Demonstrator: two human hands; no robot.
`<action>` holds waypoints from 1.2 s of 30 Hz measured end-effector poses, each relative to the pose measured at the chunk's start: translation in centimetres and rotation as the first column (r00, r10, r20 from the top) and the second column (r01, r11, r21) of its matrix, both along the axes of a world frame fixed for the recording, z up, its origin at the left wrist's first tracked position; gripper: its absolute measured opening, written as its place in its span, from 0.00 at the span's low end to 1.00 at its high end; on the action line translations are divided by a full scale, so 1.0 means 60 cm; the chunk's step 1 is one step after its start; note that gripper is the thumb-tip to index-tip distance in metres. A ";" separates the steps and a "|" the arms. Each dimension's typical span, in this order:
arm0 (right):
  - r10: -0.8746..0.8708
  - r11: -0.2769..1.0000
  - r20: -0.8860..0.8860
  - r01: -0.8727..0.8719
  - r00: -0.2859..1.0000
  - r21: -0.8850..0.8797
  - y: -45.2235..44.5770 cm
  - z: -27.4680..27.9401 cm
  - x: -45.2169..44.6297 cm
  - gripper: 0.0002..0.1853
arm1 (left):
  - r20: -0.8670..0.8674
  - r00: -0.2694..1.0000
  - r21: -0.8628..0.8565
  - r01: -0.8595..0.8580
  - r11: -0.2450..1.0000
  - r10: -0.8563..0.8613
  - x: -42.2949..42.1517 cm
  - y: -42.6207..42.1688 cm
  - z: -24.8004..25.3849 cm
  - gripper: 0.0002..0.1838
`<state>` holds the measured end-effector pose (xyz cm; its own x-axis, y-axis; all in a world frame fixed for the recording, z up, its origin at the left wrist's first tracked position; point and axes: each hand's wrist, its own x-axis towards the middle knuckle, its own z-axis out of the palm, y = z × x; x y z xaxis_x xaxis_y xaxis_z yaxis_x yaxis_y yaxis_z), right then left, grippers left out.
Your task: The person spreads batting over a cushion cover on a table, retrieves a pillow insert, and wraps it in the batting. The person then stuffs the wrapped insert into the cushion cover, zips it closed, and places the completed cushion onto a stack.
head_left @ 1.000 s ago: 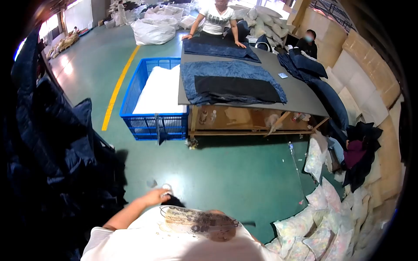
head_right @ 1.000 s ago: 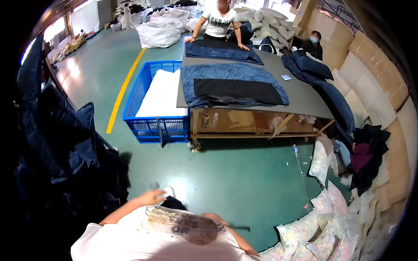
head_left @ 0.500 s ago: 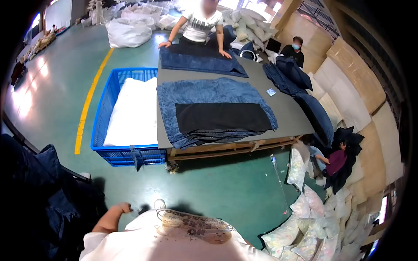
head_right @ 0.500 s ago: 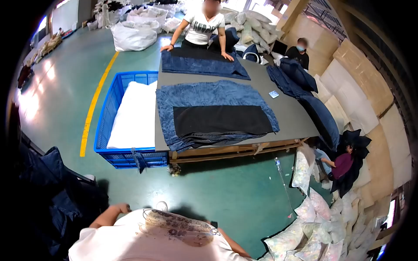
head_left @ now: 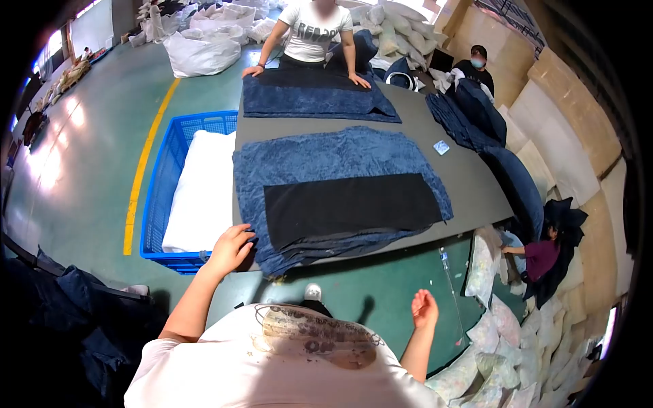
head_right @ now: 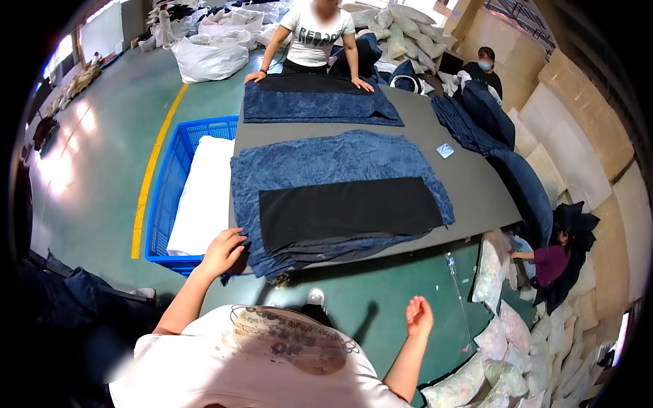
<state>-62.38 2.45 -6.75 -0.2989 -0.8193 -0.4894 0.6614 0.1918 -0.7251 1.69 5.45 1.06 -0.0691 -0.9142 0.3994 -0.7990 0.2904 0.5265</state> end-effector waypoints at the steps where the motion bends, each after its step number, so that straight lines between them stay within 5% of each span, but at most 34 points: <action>1: -0.021 1.000 -0.064 0.021 0.998 -0.005 -0.037 0.033 -0.002 0.10 | -0.035 0.999 0.042 -0.022 0.999 0.024 -0.014 -0.025 0.006 0.14; 4: 0.066 0.996 -0.177 -0.075 0.982 -0.048 -0.176 0.126 0.039 0.10 | -0.066 0.980 -0.001 -0.190 0.982 0.190 -0.043 -0.096 -0.052 0.17; 7: 0.239 0.954 -0.215 -0.270 0.947 -0.129 -0.294 0.213 0.116 0.12 | 0.069 0.925 0.084 -0.380 0.921 0.375 -0.088 -0.144 -0.085 0.29; 11: 0.488 0.756 -0.487 -0.630 0.724 -0.179 -0.414 0.280 0.210 0.10 | 0.214 0.846 -0.008 -0.499 0.867 0.489 -0.113 -0.171 -0.143 0.30; 14: 0.723 0.590 -0.357 -0.798 0.592 -0.128 -0.459 0.314 0.291 0.08 | 0.175 0.863 0.007 -0.482 0.876 0.474 -0.104 -0.163 -0.135 0.28; 17: 0.892 0.298 -0.236 -0.893 0.387 -0.337 -0.485 0.371 0.369 0.13 | 0.191 0.848 0.001 -0.504 0.864 0.494 -0.108 -0.164 -0.123 0.26; 20: 0.910 0.024 -0.338 -0.843 0.241 -0.537 -0.486 0.480 0.418 0.24 | 0.185 0.848 0.004 -0.506 0.862 0.497 -0.109 -0.166 -0.122 0.26; 22: 0.843 -0.136 -0.463 -0.724 0.275 -0.677 -0.475 0.552 0.433 0.30 | 0.172 0.852 0.017 -0.504 0.863 0.494 -0.105 -0.167 -0.124 0.25; 25: 0.840 -0.446 -0.514 -0.321 0.170 -0.835 -0.458 0.640 0.456 0.42 | 0.168 0.851 0.044 -0.511 0.858 0.498 -0.103 -0.169 -0.119 0.26; 27: 0.881 -0.443 -0.471 -0.269 0.048 -0.855 -0.429 0.685 0.450 0.41 | 0.155 0.851 0.057 -0.514 0.856 0.501 -0.105 -0.171 -0.117 0.26; 29: 0.969 -0.178 -0.208 -0.201 0.137 -0.963 -0.363 0.668 0.478 0.40 | 0.135 0.854 0.077 -0.515 0.854 0.503 -0.106 -0.173 -0.106 0.26; 30: 0.975 -0.149 -0.166 -0.124 0.146 -0.981 -0.360 0.664 0.507 0.41 | 0.130 0.854 0.079 -0.515 0.853 0.503 -0.105 -0.174 -0.104 0.25; 32: 0.985 -0.093 -0.086 0.038 0.147 -0.995 -0.356 0.657 0.567 0.44 | 0.141 0.850 0.085 -0.520 0.850 0.507 -0.103 -0.174 -0.108 0.25; 36: 0.992 -0.125 -0.125 0.006 0.034 -0.992 -0.393 0.676 0.594 0.42 | 0.129 0.853 0.136 -0.521 0.843 0.506 -0.106 -0.182 -0.096 0.25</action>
<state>-26.77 -21.14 33.83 0.4744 -0.2102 0.8549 0.7481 0.6081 -0.2656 -4.65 -5.46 -4.68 0.4013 -0.8787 0.2586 -0.8537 -0.2565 0.4533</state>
